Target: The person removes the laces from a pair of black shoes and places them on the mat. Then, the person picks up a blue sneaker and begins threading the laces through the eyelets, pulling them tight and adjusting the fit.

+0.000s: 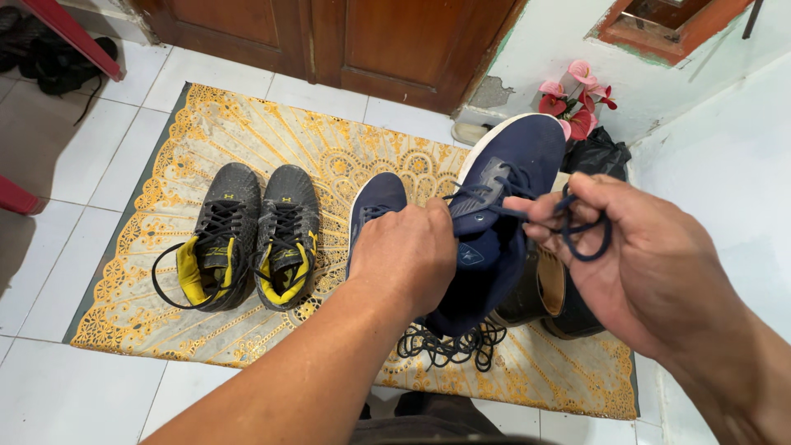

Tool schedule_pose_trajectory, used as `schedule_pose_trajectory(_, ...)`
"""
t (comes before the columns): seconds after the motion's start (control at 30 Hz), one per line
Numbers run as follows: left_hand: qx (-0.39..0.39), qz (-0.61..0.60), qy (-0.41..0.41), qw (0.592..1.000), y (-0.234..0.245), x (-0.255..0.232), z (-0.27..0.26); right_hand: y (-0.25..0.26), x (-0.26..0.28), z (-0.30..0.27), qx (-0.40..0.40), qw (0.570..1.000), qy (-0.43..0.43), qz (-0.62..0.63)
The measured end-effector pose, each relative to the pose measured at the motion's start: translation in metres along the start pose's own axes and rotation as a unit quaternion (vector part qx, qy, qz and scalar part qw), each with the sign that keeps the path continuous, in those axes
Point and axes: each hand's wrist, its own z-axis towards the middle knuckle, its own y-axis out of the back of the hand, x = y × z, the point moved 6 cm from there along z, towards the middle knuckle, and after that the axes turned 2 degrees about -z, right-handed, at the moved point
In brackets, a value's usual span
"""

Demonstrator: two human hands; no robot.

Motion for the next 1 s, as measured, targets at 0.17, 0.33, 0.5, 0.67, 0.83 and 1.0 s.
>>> schedule_pose_trajectory(0.17, 0.018, 0.005, 0.010, 1.000, -0.006, 0.001, 0.000, 0.018, -0.007, -0.001, -0.043, 0.999, -0.027, -0.018)
schedule_pose_trajectory(0.33, -0.022, -0.003, -0.024, 0.999, -0.012, -0.014, -0.002, 0.019, -0.009, 0.003, -0.065, 0.974, -0.031, -0.214)
schedule_pose_trajectory(0.5, -0.037, -0.001, -0.041, 0.998, -0.015, -0.025, -0.001, 0.004, 0.003, 0.000, -0.110, 0.841, -0.068, -0.525)
schedule_pose_trajectory(0.67, -0.065, 0.008, -0.049, 0.997, -0.013, -0.031, 0.000, -0.001, 0.017, 0.001, -0.140, 0.718, -0.165, -0.661)
schedule_pose_trajectory(0.83, -0.050, 0.021, -0.034, 0.998, -0.020, -0.033, 0.000, 0.014, 0.008, 0.003, -0.064, 0.792, -0.114, -0.597)
schedule_pose_trajectory(1.0, -0.062, 0.032, -0.046, 0.996, -0.030, -0.046, -0.004, 0.057, -0.011, -0.004, -0.020, 0.848, -0.238, -0.472)
